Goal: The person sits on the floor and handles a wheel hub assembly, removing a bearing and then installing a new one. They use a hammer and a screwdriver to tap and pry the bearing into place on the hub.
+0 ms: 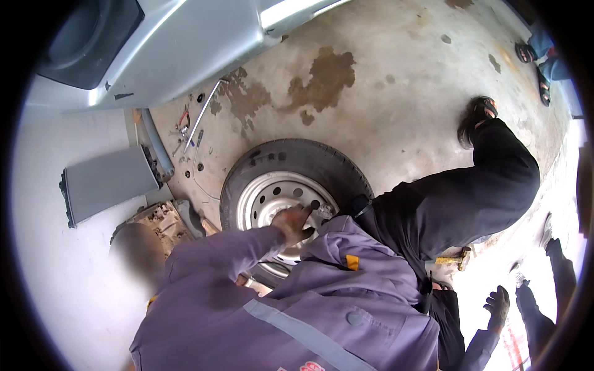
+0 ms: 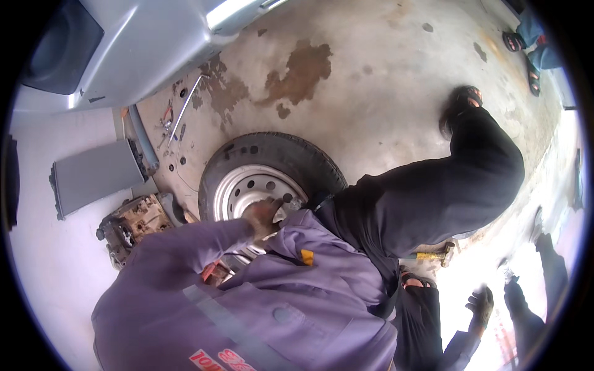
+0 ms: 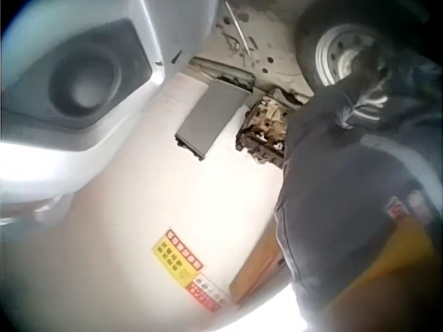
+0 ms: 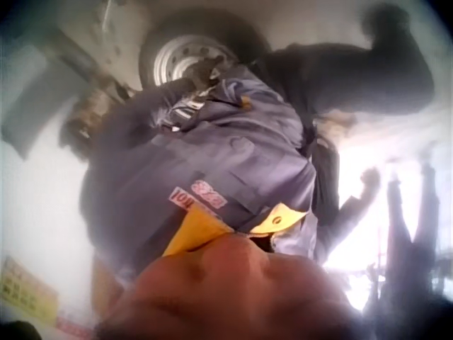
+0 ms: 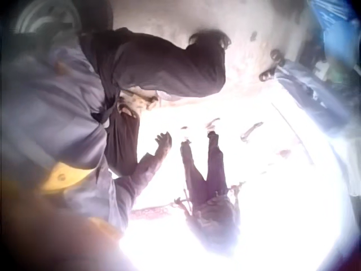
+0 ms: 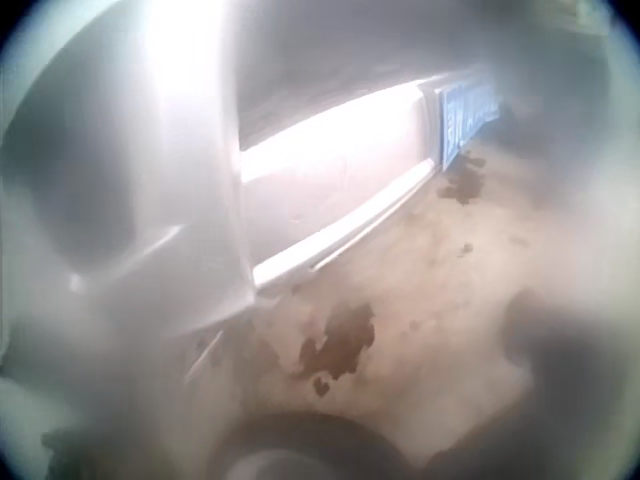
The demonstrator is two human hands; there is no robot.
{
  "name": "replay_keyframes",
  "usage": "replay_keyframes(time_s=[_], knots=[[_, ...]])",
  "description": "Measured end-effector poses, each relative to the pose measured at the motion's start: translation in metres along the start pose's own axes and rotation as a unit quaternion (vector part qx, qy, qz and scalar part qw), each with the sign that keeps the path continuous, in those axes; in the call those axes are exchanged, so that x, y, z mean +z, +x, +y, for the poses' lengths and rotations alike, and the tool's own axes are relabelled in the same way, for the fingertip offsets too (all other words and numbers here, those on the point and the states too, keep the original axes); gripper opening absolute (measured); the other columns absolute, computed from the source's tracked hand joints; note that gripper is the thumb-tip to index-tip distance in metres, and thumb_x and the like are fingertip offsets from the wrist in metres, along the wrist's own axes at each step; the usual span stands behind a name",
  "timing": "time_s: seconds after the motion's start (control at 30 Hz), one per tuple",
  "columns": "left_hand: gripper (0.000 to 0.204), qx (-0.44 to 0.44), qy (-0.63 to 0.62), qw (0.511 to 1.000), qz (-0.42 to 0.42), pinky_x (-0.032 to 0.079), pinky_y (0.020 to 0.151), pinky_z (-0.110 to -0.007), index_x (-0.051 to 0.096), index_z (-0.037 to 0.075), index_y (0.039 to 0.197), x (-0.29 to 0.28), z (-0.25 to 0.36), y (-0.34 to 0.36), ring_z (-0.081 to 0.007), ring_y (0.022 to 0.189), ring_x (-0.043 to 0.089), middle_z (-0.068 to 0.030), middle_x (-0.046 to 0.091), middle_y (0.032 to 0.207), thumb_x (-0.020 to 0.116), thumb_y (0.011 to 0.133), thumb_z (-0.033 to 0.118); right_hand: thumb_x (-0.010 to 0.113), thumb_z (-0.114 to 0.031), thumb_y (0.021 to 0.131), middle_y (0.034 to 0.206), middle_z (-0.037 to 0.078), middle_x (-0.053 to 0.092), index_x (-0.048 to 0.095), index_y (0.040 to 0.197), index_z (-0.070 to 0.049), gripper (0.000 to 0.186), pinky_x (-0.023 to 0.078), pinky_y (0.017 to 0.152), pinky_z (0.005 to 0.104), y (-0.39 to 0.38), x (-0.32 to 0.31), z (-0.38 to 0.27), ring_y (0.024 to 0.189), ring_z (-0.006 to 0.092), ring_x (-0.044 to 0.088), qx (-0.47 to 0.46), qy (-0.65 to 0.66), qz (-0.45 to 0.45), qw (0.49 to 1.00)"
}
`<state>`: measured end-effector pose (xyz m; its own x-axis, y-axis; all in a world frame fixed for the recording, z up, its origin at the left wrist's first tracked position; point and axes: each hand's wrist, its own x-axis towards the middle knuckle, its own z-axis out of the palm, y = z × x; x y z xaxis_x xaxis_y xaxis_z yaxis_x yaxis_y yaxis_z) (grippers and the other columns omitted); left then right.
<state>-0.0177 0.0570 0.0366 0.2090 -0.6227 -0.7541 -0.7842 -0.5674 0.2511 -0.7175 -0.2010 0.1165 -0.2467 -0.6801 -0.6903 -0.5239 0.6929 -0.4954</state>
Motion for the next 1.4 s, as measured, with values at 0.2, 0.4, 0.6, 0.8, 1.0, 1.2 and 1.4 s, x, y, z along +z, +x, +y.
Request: replay_keyframes(time_s=[0.2, 0.4, 0.6, 0.8, 1.0, 1.2, 1.4], knots=[[0.087, -0.046, 0.031, 0.993, -0.108, 0.051, 0.109, -0.051, 0.027, 0.012, 0.156, 0.037, 0.001, 0.047, -0.0457, 0.133, 0.057, -0.0213, 0.046, 0.152, 0.076, 0.087, 0.032, 0.062, -0.045, 0.103, 0.101, 0.008, 0.065, 0.052, 0.147, -0.004, 0.061, 0.054, 0.062, 0.0245, -0.016, 0.006, -0.009, 0.078, 0.0139, 0.064, -0.019, 0.038, 0.044, 0.998], [0.056, -0.023, -0.108, 0.994, -0.025, 0.051, 0.107, -0.042, 0.061, 0.003, 0.137, 0.002, -0.01, 0.063, -0.0386, 0.126, 0.064, -0.0229, 0.068, 0.132, 0.072, 0.09, 0.031, 0.063, -0.039, 0.103, 0.099, 0.007, 0.066, 0.049, 0.149, -0.003, 0.061, 0.055, 0.06, 0.0245, -0.021, 0.006, 0.004, 0.074, 0.0135, 0.064, 0.002, 0.057, -0.002, 0.998], [0.046, 0.07, -0.581, 0.811, 0.022, 0.062, 0.083, -0.041, 0.057, -0.004, 0.141, -0.17, 0.08, 0.046, -0.0264, 0.093, 0.075, -0.0174, 0.072, 0.118, 0.065, 0.1, 0.015, 0.059, -0.027, 0.103, 0.097, 0.006, 0.066, 0.056, 0.14, -0.001, 0.045, 0.052, 0.057, 0.0245, -0.03, 0.002, 0.009, 0.07, 0.0126, 0.063, 0.0, 0.103, 0.039, 0.994], [0.058, 0.392, -0.474, 0.773, -0.156, 0.063, 0.087, -0.048, 0.036, -0.004, 0.155, -0.281, 0.287, -0.005, -0.0345, 0.103, 0.073, -0.0227, 0.067, 0.126, 0.057, 0.103, 0.009, 0.062, -0.017, 0.102, 0.099, 0.008, 0.07, 0.063, 0.133, 0.003, 0.036, 0.057, 0.075, 0.0305, -0.077, 0.038, -0.101, 0.083, 0.0167, 0.068, -0.153, 0.223, 0.084, 0.959], [0.049, 0.489, -0.391, 0.689, -0.365, 0.058, 0.097, -0.043, 0.044, -0.001, 0.151, -0.217, 0.43, -0.009, -0.0266, 0.11, 0.071, -0.0159, 0.068, 0.129, 0.056, 0.103, 0.0, 0.069, -0.002, 0.093, 0.121, 0.013, 0.072, 0.053, 0.149, -0.001, 0.059, 0.058, 0.093, 0.0349, -0.187, 0.107, -0.194, 0.105, 0.0194, 0.071, -0.327, 0.303, -0.084, 0.891], [0.045, 0.59, -0.272, 0.637, -0.416, 0.053, 0.111, -0.045, 0.056, 0.004, 0.139, -0.139, 0.521, -0.008, -0.0322, 0.133, 0.061, -0.0238, 0.059, 0.146, 0.059, 0.097, -0.012, 0.083, -0.006, 0.084, 0.114, 0.01, 0.075, 0.067, 0.131, -0.003, 0.05, 0.058, 0.087, 0.0324, -0.186, 0.105, -0.146, 0.103, 0.0177, 0.072, -0.35, 0.315, 0.218, 0.855], [0.047, 0.562, -0.278, 0.636, -0.45, 0.054, 0.107, -0.037, 0.057, 0.001, 0.141, -0.113, 0.549, -0.01, -0.026, 0.131, 0.063, -0.0213, 0.063, 0.144, 0.064, 0.096, -0.01, 0.076, 0.006, 0.082, 0.114, 0.011, 0.075, 0.073, 0.113, -0.001, 0.032, 0.058, 0.087, 0.0337, -0.176, 0.094, -0.127, 0.101, 0.0219, 0.074, -0.357, 0.227, 0.346, 0.837]])
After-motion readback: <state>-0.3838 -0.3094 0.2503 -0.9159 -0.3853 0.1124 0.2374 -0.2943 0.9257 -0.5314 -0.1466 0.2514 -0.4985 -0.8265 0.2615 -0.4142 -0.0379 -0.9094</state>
